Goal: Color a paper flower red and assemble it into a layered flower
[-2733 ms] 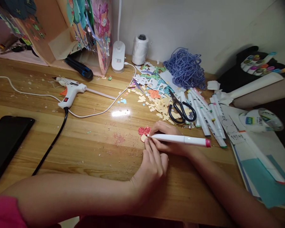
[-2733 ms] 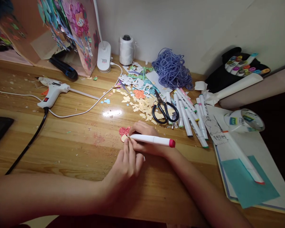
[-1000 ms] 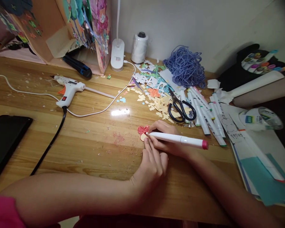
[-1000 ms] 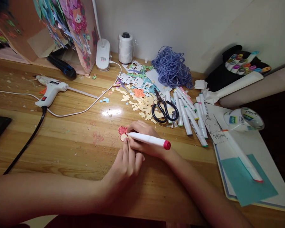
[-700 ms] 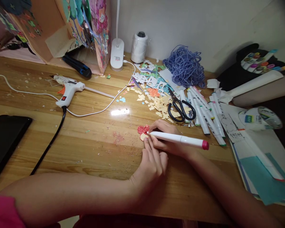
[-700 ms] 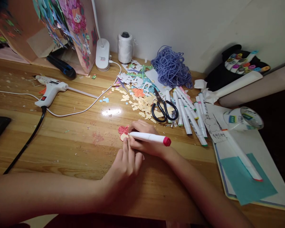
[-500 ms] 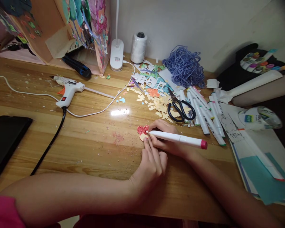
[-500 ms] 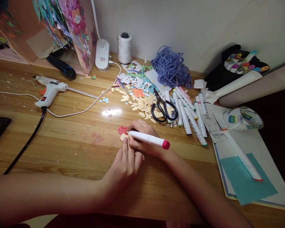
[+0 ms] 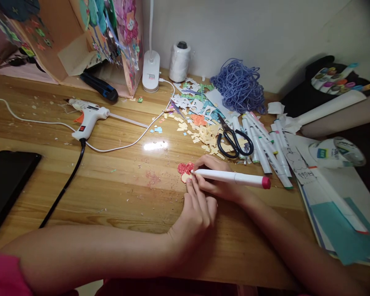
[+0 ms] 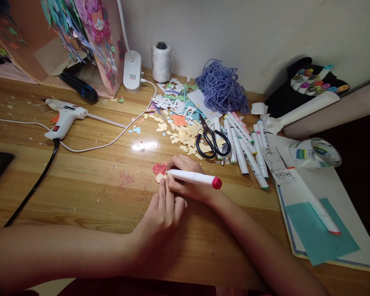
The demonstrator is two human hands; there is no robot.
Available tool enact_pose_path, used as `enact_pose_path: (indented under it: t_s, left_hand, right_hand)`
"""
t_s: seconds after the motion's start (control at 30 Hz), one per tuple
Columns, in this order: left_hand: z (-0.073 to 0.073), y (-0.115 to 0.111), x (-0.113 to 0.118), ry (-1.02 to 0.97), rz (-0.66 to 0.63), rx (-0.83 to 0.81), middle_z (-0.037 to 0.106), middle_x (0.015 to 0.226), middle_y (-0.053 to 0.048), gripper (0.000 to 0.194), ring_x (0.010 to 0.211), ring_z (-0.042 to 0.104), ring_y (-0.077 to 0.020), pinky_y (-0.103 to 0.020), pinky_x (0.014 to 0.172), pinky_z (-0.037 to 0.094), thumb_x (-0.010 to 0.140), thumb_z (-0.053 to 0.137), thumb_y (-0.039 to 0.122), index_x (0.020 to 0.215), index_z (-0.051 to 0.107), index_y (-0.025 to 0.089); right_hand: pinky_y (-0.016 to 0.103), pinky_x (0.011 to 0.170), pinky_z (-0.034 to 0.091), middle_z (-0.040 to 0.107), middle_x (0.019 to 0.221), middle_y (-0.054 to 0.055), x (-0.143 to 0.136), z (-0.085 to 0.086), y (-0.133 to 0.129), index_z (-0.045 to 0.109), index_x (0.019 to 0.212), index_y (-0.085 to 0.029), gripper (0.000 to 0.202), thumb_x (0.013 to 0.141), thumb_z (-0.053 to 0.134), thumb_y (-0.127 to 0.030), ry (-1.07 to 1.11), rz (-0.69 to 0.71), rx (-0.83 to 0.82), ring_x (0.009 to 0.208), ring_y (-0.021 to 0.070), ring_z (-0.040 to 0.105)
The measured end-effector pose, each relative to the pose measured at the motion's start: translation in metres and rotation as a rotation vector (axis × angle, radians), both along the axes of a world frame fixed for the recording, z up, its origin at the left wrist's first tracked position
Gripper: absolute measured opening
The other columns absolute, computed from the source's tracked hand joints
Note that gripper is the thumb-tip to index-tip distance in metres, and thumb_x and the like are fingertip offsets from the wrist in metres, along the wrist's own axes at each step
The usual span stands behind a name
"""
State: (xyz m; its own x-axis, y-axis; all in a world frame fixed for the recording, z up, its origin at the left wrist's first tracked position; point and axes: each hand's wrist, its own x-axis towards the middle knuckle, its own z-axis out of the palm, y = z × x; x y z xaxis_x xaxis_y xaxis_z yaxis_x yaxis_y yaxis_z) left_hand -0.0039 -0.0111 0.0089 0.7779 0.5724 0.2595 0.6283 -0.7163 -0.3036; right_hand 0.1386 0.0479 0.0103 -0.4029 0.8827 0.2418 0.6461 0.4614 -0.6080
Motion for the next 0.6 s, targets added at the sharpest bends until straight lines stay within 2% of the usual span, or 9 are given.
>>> enact_pose_path:
  t_s: [0.2, 0.4, 0.6]
  left_hand:
    - [-0.003, -0.001, 0.001, -0.036, 0.003, 0.021, 0.06, 0.109, -0.031, 0.019, 0.098, 0.062, -0.0368, -0.032, 0.065, 0.052, 0.088, 0.051, 0.024, 0.085, 0.056, 0.005]
    - [-0.005, 0.001, 0.0, -0.03, -0.001, 0.018, 0.061, 0.108, -0.029, 0.018, 0.095, 0.064, -0.0354, -0.03, 0.061, 0.051, 0.087, 0.051, 0.021, 0.089, 0.057, 0.004]
    - [-0.002, 0.001, 0.0, -0.001, 0.017, 0.033, 0.06, 0.109, -0.029, 0.016, 0.094, 0.064, -0.0336, -0.026, 0.058, 0.051, 0.086, 0.05, 0.019, 0.09, 0.057, 0.005]
  right_hand:
    - [0.028, 0.06, 0.043, 0.058, 0.072, 0.002, 0.002, -0.003, -0.001, 0.05, 0.078, -0.021, 0.007, 0.075, 0.051, -0.014, 0.016, 0.013, 0.018, 0.065, 0.0152, 0.053]
    - [0.032, 0.057, 0.042, 0.054, 0.068, 0.001, 0.011, -0.009, 0.0, 0.046, 0.075, -0.024, 0.013, 0.072, 0.051, -0.012, 0.055, -0.02, 0.139, 0.061, 0.017, 0.049]
    - [0.032, 0.057, 0.042, 0.054, 0.066, 0.002, 0.012, -0.012, 0.003, 0.047, 0.075, -0.023, 0.009, 0.075, 0.05, -0.015, 0.057, 0.046, 0.091, 0.061, 0.017, 0.049]
